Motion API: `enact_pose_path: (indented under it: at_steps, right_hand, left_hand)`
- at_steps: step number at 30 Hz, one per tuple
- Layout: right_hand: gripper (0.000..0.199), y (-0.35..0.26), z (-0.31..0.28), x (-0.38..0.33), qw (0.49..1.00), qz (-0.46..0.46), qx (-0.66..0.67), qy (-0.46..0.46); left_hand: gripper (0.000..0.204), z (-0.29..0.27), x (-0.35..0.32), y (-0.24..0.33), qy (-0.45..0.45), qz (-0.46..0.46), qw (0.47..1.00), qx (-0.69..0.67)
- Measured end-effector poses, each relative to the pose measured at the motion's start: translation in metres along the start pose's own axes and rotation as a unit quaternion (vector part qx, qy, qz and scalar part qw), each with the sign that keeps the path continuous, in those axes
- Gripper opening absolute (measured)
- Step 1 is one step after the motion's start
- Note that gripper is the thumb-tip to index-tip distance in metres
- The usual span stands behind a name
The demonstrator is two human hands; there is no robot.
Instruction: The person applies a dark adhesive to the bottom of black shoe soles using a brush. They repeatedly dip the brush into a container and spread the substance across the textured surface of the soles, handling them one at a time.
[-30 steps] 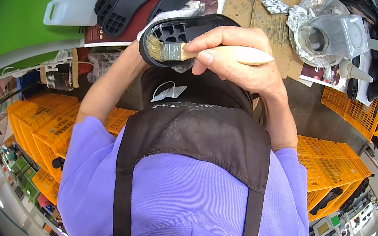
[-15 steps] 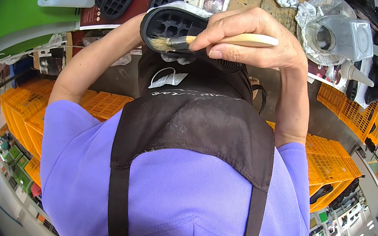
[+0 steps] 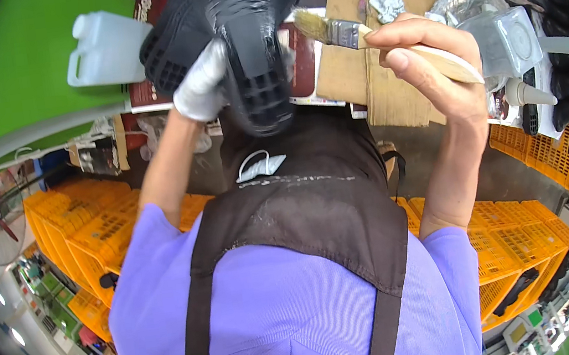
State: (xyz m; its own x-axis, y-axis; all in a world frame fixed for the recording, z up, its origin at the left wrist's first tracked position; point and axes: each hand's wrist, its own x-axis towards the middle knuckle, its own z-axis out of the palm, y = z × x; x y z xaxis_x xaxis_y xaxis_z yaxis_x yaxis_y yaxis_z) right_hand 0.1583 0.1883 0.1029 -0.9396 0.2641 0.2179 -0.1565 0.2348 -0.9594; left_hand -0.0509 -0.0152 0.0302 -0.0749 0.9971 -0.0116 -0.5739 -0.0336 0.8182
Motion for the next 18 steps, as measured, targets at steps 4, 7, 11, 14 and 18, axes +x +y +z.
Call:
enact_pose_path:
  at_steps: [4,7,11,14,18]
  right_hand:
    - [0.022,0.016,0.035,-0.007,0.978,-0.013,0.129,0.163]
    - [0.020,0.015,0.060,-0.009,0.966,-0.026,0.152,0.207]
    - [0.019,0.014,0.090,-0.005,0.947,0.035,0.085,0.307]
    - [0.017,0.012,0.103,-0.001,0.948,0.032,0.136,0.285]
    - [0.016,-0.001,0.118,0.005,0.960,0.067,0.121,0.243]
  left_hand:
    - [0.067,0.022,0.011,-0.021,0.156,0.245,0.943,0.160]
    - [0.071,0.015,0.016,-0.027,0.174,0.241,0.852,0.431]
    - [0.049,0.026,0.018,-0.030,0.186,0.179,0.786,0.561]
    - [0.044,0.038,0.023,-0.027,0.181,0.187,0.747,0.612]
    - [0.030,0.035,0.017,-0.037,0.164,0.202,0.860,0.439]
